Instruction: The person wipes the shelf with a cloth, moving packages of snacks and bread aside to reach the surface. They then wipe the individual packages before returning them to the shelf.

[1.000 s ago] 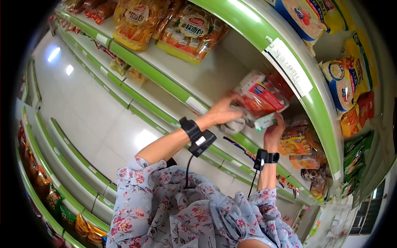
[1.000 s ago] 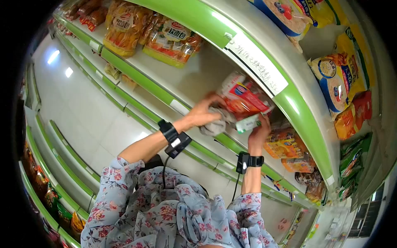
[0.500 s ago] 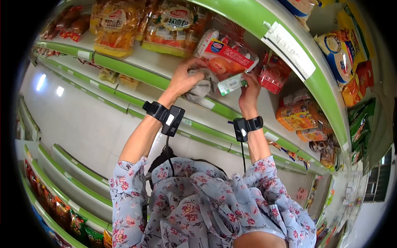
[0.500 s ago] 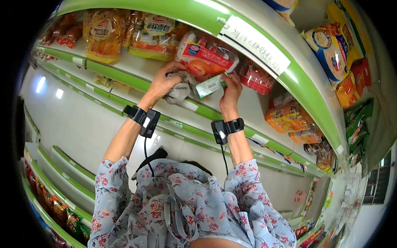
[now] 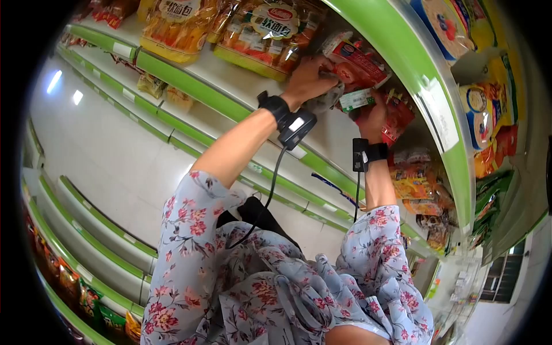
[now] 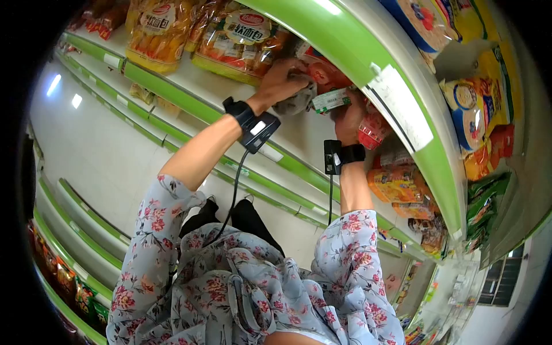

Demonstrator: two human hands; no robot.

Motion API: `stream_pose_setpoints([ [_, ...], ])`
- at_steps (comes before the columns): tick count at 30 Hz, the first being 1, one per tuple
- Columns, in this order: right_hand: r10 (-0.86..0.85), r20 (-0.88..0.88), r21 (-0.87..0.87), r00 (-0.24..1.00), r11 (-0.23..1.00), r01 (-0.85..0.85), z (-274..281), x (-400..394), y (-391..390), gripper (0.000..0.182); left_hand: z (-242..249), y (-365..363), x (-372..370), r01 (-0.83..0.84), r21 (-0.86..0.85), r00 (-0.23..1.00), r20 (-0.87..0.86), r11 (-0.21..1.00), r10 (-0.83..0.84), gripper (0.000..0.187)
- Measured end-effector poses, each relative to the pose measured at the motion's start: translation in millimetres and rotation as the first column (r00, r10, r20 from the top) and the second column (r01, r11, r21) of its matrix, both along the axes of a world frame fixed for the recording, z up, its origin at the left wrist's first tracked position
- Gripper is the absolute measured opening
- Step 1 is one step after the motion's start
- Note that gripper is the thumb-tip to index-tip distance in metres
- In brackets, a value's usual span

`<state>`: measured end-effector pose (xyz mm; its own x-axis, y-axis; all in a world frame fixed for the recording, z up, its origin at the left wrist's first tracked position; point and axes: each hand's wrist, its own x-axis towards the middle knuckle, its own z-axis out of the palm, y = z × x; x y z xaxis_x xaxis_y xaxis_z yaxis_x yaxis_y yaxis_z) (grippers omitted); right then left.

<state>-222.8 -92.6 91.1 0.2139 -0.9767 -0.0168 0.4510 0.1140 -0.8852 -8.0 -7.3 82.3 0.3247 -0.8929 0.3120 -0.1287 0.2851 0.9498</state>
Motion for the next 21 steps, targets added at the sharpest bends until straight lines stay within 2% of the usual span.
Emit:
stream_pose_setpoints([
  [4,0.015,-0.024,-0.046,1.000,0.999,-0.016,-4.6,8.9,-24.4,0.033,-1.8,-28.3,5.7,-0.006,0.061,0.990,0.140,0.998,-0.003,0.040],
  [5,-0.043,-0.045,0.007,0.998,0.999,0.043,-5.3,10.4,-25.4,0.036,-1.1,-31.6,5.2,0.008,0.051,0.995,0.094,0.999,-0.013,0.040],
  [8,-0.071,-0.095,-0.003,0.993,0.997,0.071,-14.0,10.9,-32.3,0.028,1.8,-37.9,3.0,0.027,0.009,1.000,-0.010,1.000,-0.027,0.042],
  [9,-0.178,-0.394,-0.364,0.902,0.931,0.025,-25.8,-0.9,-42.2,0.029,-0.2,-38.4,1.5,-0.071,-0.019,0.996,0.060,0.997,0.072,0.040],
  [10,-0.372,-0.590,-0.643,0.717,0.753,-0.139,-43.6,-22.0,-55.0,0.030,-3.0,-37.0,-2.7,-0.162,-0.053,0.978,0.125,0.985,0.168,0.038],
  [11,-0.478,-0.638,-0.686,0.603,0.709,-0.163,-46.7,-33.0,-53.8,0.030,-6.1,-34.1,-8.6,-0.245,-0.091,0.948,0.187,0.965,0.258,0.036],
  [13,-0.677,-0.658,-0.751,0.330,0.623,-0.218,-51.5,-53.6,-49.5,0.031,-2.5,-16.0,-15.5,-0.294,-0.178,0.930,0.175,0.939,0.324,0.035],
  [14,-0.845,-0.534,-0.785,0.017,0.488,-0.381,-12.1,-49.6,-2.7,0.031,-0.2,-5.5,-21.2,-0.316,-0.213,0.921,0.166,0.925,0.353,0.034],
  [16,-0.786,-0.523,-0.832,0.330,0.555,0.002,3.7,-63.2,18.3,0.032,6.0,18.7,-30.9,0.009,0.032,0.992,0.126,0.999,-0.013,0.038],
  [17,-0.528,-0.205,-0.447,0.824,0.800,0.401,-3.1,-81.0,6.4,0.033,6.7,24.5,-34.7,0.178,0.138,0.979,0.075,0.974,-0.190,0.040],
  [18,-0.630,-0.311,-0.595,0.712,0.713,0.371,-6.5,-102.6,6.7,0.034,-0.1,23.7,-43.6,0.230,0.157,0.946,0.195,0.960,-0.258,0.044],
  [19,-0.742,-0.371,-0.723,0.558,0.608,0.329,-9.9,-124.1,7.1,0.036,-4.3,25.0,-54.8,0.294,0.143,0.931,0.180,0.945,-0.317,0.046],
  [20,-0.844,-0.449,-0.878,0.293,0.477,0.028,-13.8,-145.4,11.2,0.036,-6.0,31.7,-62.9,0.353,0.120,0.914,0.168,0.928,-0.370,0.048],
  [21,-0.842,-0.479,-0.874,0.248,0.484,-0.044,-24.4,-166.2,3.9,0.034,-7.3,31.3,-73.4,0.409,0.099,0.893,0.161,0.907,-0.420,0.050],
])
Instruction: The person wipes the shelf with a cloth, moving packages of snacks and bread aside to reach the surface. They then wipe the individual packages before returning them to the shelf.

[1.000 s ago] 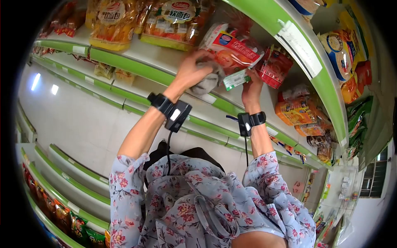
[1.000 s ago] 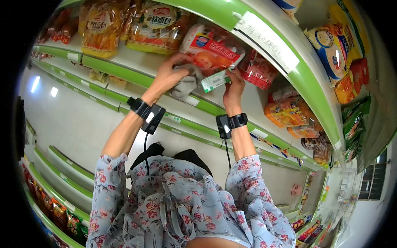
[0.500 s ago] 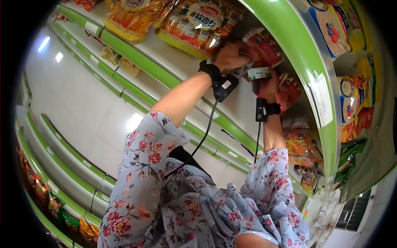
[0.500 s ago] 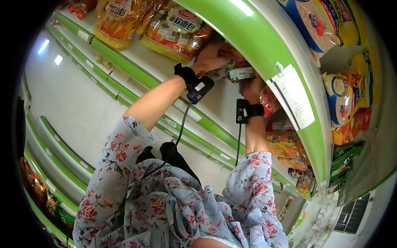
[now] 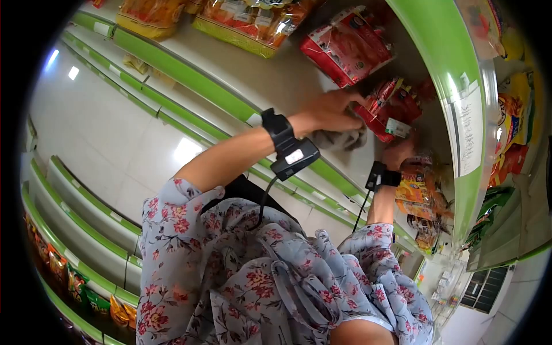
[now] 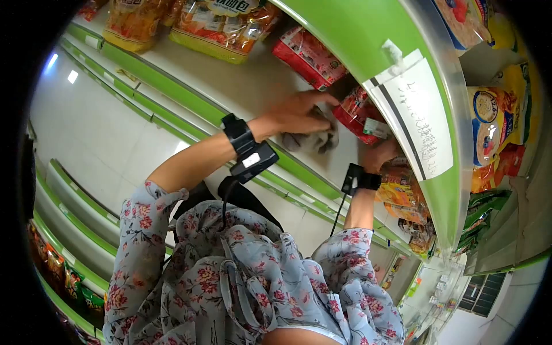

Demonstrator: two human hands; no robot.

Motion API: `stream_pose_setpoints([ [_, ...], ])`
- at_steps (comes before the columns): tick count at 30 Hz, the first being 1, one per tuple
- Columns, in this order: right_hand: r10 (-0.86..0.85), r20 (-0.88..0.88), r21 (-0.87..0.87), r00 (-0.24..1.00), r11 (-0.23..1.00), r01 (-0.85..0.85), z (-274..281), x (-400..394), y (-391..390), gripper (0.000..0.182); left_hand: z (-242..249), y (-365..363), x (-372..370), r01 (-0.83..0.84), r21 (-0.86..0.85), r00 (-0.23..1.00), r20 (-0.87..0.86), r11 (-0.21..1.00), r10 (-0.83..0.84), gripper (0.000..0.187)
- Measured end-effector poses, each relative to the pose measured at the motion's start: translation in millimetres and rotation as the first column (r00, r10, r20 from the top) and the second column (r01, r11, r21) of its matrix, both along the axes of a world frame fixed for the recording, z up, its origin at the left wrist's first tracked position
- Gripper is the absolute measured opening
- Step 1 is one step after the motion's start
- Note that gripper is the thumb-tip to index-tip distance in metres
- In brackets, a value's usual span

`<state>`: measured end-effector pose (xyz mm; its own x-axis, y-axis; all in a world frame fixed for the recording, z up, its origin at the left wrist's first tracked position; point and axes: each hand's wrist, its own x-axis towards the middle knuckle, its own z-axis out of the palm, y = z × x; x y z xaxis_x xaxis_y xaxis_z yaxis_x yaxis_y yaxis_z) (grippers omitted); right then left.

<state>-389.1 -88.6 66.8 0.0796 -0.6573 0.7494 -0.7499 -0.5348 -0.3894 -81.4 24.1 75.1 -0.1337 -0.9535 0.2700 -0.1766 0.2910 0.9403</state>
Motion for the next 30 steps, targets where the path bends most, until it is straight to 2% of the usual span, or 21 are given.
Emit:
stream_pose_setpoints([
  [1,-0.004,-0.085,0.004,0.996,1.000,0.005,-10.9,-21.2,-7.5,0.033,-4.5,-5.7,-12.9,0.025,-0.034,1.000,0.017,0.999,-0.024,0.057],
  [2,0.061,0.184,0.146,0.981,0.985,-0.088,-21.9,-35.1,-19.1,0.031,-2.8,-8.6,-18.6,0.086,0.029,0.993,-0.078,0.996,-0.084,0.058],
  [4,0.122,0.229,0.196,0.966,0.966,-0.168,-29.0,-57.5,-35.6,0.027,0.9,-16.6,-30.4,0.224,0.132,0.945,-0.272,0.966,-0.182,0.060],
  [5,0.138,-0.001,0.132,0.990,0.982,-0.136,-30.8,-69.7,-42.8,0.026,-2.3,-26.9,-37.6,0.135,0.070,0.982,-0.144,0.988,-0.124,0.055],
  [6,0.130,-0.233,0.061,0.964,0.991,-0.119,-28.4,-71.9,-43.2,0.025,-6.7,-33.0,-41.2,0.181,0.057,0.963,-0.214,0.982,-0.165,0.054],
  [9,0.206,-0.079,0.255,0.975,0.950,-0.180,-34.8,-83.0,-46.8,0.021,-14.2,-53.3,-56.7,0.319,0.031,0.884,-0.371,0.947,-0.286,0.048],
  [11,0.219,0.319,0.394,0.922,0.855,-0.339,-46.3,-97.3,-47.1,0.023,-13.4,-58.6,-75.6,0.185,0.069,0.955,-0.246,0.980,-0.163,0.052],
  [12,0.175,0.507,0.412,0.844,0.811,-0.416,-53.1,-106.2,-48.4,0.023,-15.2,-57.5,-83.2,0.117,0.079,0.979,-0.179,0.990,-0.101,0.053],
  [13,0.120,0.671,0.400,0.732,0.773,-0.493,-36.8,-78.4,-23.5,0.024,-23.1,-50.4,-81.7,0.027,-0.150,0.982,-0.180,0.988,-0.054,0.053],
  [16,-0.047,0.886,0.334,0.461,0.755,-0.564,21.9,16.3,62.9,0.028,-13.7,-23.6,-75.0,0.038,-0.210,0.969,-0.232,0.977,-0.087,0.051],
  [17,-0.093,0.931,0.309,0.352,0.716,-0.626,27.2,24.2,72.2,0.029,-9.2,-19.0,-65.2,0.074,-0.287,0.976,-0.178,0.955,-0.129,0.047],
  [18,-0.117,0.939,0.305,0.324,0.719,-0.625,22.7,24.8,77.9,0.028,-5.0,-10.0,-53.5,0.048,-0.239,0.986,-0.142,0.970,-0.083,0.047],
  [20,-0.099,0.914,0.322,0.394,0.767,-0.556,-2.1,25.1,78.2,0.027,-1.4,10.5,-28.0,-0.006,-0.149,0.999,-0.051,0.989,-0.002,0.045],
  [21,-0.116,0.918,0.324,0.380,0.772,-0.547,-10.0,32.7,82.7,0.027,-10.0,13.5,-18.7,-0.105,-0.211,0.995,-0.021,0.972,0.102,0.043],
  [22,-0.217,0.947,0.316,0.235,0.746,-0.586,-2.5,55.3,90.3,0.025,-4.1,21.3,-0.3,-0.084,-0.164,0.996,-0.037,0.983,0.079,0.040],
  [23,-0.189,0.943,0.315,0.273,0.771,-0.554,-2.4,74.4,96.8,0.023,2.1,29.5,18.1,-0.061,-0.113,0.997,-0.053,0.992,0.056,0.038],
  [26,-0.163,0.966,0.260,0.203,0.610,-0.748,11.7,130.7,122.5,0.027,1.5,47.0,68.7,-0.069,-0.008,0.995,-0.066,0.998,0.068,0.034],
  [28,-0.093,0.970,0.236,0.223,0.569,-0.788,6.7,156.8,123.3,0.027,-0.7,49.4,95.5,-0.100,0.020,0.994,-0.047,0.995,0.100,0.034],
  [30,-0.103,0.988,0.151,0.115,0.499,-0.853,-1.3,181.7,117.3,0.030,-6.8,52.1,115.9,-0.133,0.041,0.991,-0.016,0.990,0.134,0.034],
])
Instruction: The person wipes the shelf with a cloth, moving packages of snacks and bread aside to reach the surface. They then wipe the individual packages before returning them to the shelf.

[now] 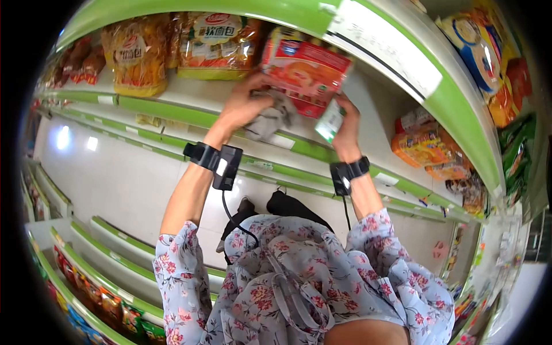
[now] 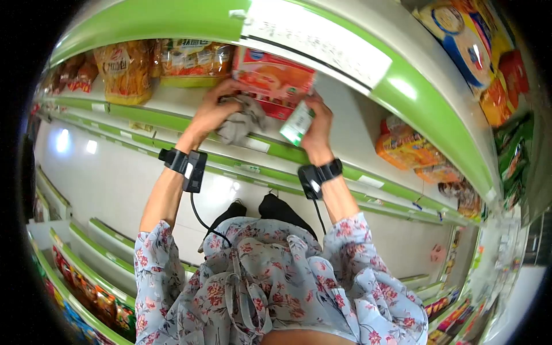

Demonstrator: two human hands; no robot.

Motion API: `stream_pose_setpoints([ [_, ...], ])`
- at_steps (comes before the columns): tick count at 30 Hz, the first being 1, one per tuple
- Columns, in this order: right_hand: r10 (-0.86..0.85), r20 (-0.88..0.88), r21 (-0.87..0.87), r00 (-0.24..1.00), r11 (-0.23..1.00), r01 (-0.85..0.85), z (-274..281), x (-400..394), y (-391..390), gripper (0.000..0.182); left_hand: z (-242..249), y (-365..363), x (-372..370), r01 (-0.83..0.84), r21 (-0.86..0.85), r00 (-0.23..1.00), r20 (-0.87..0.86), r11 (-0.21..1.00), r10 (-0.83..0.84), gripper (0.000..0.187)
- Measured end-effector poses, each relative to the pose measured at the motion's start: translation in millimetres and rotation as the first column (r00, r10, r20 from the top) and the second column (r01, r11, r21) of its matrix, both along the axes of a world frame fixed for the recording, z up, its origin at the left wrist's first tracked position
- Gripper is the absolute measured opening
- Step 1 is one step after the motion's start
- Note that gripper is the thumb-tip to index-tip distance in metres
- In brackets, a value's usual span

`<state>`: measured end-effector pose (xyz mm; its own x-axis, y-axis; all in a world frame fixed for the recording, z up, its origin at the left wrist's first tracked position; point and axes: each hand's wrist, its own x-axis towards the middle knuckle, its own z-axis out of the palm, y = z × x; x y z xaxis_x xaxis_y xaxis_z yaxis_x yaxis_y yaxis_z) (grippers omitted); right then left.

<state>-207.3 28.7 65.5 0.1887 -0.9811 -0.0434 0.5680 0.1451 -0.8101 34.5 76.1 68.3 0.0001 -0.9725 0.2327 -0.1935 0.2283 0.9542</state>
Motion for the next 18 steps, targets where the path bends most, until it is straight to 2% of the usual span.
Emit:
stream_pose_setpoints([
  [3,-0.058,-0.037,-0.064,0.998,0.996,0.056,-21.1,15.6,-15.1,0.022,-0.3,0.0,8.4,-0.074,-0.025,0.997,0.019,0.997,0.074,0.033],
  [4,-0.059,-0.003,0.002,0.998,0.998,0.059,-17.5,18.0,-14.6,0.022,2.0,0.2,7.5,-0.074,-0.018,0.997,0.036,0.997,0.074,0.033],
  [6,-0.119,-0.171,-0.127,0.978,0.987,0.098,-29.4,17.2,-20.8,0.044,4.5,3.2,2.8,-0.072,-0.004,0.995,0.066,0.997,0.072,0.034],
  [9,-0.301,-0.241,-0.126,0.923,0.952,0.278,-11.3,13.6,4.0,0.045,-1.0,10.2,-7.7,-0.181,-0.136,0.975,0.107,0.974,0.196,0.037],
  [12,-0.315,-0.257,-0.169,0.914,0.945,0.278,-18.6,-19.3,26.3,0.033,-7.2,22.7,-10.9,-0.310,-0.251,0.917,0.177,0.917,0.359,0.035],
  [14,-0.314,-0.327,-0.182,0.892,0.947,0.266,-19.4,-42.5,45.5,0.029,-2.8,36.3,-24.0,-0.370,-0.112,0.929,-0.042,0.922,0.368,0.029],
  [18,-0.386,-0.446,-0.184,0.808,0.923,0.339,-26.3,-97.1,67.6,0.023,22.2,51.1,-80.4,-0.258,-0.068,0.962,-0.114,0.964,0.249,0.027],
])
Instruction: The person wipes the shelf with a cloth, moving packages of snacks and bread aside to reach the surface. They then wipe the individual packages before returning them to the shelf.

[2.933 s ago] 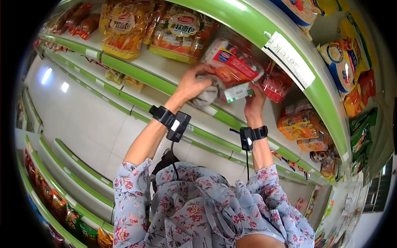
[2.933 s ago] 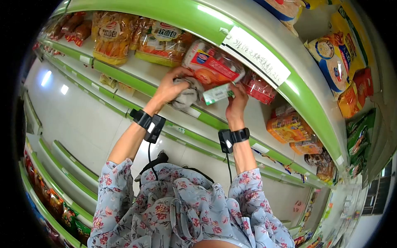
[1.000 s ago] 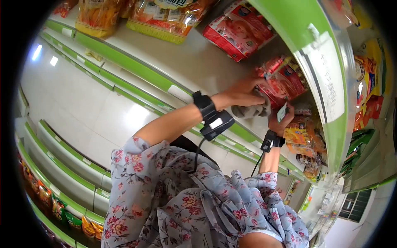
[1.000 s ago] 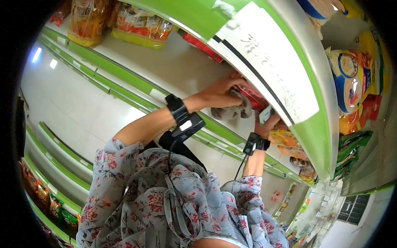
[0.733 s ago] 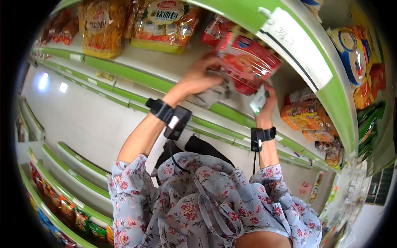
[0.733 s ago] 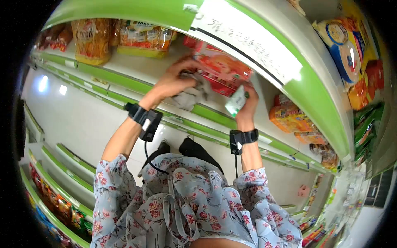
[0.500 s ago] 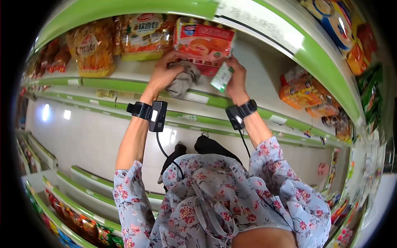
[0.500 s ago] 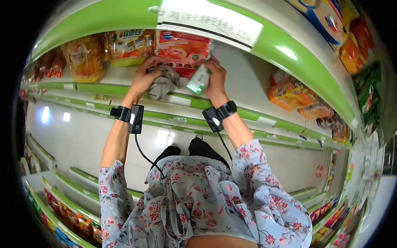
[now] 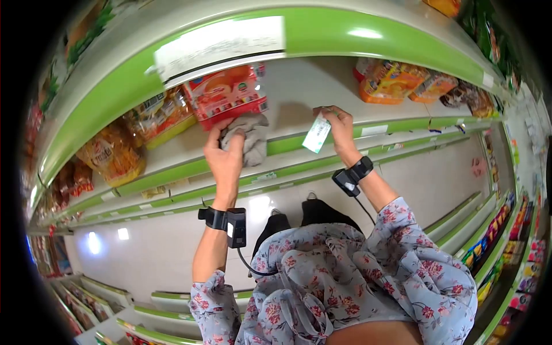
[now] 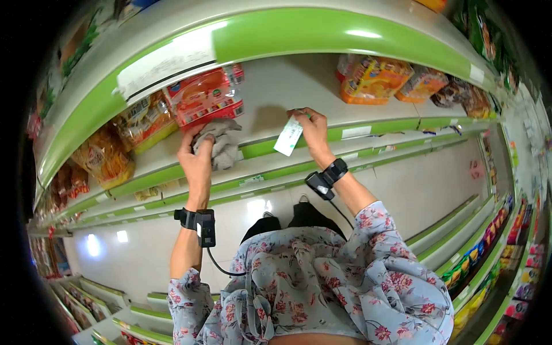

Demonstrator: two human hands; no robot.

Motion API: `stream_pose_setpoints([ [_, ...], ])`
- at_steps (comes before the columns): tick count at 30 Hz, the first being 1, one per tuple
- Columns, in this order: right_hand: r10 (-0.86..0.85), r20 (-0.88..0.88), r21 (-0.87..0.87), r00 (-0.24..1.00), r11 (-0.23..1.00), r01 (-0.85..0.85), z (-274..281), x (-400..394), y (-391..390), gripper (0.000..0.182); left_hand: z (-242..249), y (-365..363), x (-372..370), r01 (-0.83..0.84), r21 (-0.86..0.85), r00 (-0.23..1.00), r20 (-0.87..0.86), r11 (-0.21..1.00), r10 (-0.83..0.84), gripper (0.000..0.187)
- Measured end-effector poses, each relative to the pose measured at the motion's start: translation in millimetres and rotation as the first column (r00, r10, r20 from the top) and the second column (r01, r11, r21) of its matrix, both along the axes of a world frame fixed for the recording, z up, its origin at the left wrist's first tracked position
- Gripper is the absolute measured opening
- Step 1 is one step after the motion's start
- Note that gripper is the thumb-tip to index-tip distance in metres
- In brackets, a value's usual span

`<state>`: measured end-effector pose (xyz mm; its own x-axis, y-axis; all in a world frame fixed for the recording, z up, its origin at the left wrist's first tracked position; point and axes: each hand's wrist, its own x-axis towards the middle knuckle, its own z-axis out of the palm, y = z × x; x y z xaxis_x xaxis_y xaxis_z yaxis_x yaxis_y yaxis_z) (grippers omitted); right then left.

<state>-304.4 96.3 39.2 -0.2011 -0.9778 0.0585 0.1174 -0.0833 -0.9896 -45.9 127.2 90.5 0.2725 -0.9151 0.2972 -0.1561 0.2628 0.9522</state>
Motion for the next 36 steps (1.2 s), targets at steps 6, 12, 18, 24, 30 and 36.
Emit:
stream_pose_setpoints([
  [6,-0.195,-0.306,-0.108,0.932,0.980,0.169,-11.8,-104.5,3.3,0.022,12.4,-18.4,-89.0,0.044,-0.106,0.993,0.114,0.993,-0.032,0.027],
  [12,-0.414,-0.625,-0.097,0.662,0.882,0.461,-20.5,-214.1,4.2,0.029,-88.9,-94.9,-134.0,0.042,-0.004,0.525,0.851,0.999,-0.018,0.061],
  [18,-0.568,-0.666,-0.390,0.484,0.818,0.423,-60.2,-287.1,-25.6,0.022,-66.5,-99.9,-215.8,0.087,0.264,0.180,0.944,0.960,-0.276,0.068],
  [24,-0.617,-0.689,-0.519,0.380,0.786,0.336,-62.9,-285.7,-26.6,0.014,-64.8,-109.5,-239.9,0.365,0.255,0.219,0.911,0.895,-0.349,0.056],
  [30,-0.612,-0.706,-0.519,0.356,0.789,0.328,-61.3,-285.1,-23.3,0.011,-117.2,-209.0,-131.9,-0.054,-0.014,-0.127,0.992,0.998,0.007,0.046],
  [36,-0.637,-0.698,-0.548,0.326,0.769,0.330,-63.4,-287.3,-25.6,0.007,-81.2,-289.5,-157.6,0.005,0.440,-0.618,0.707,0.898,-0.343,0.041],
])
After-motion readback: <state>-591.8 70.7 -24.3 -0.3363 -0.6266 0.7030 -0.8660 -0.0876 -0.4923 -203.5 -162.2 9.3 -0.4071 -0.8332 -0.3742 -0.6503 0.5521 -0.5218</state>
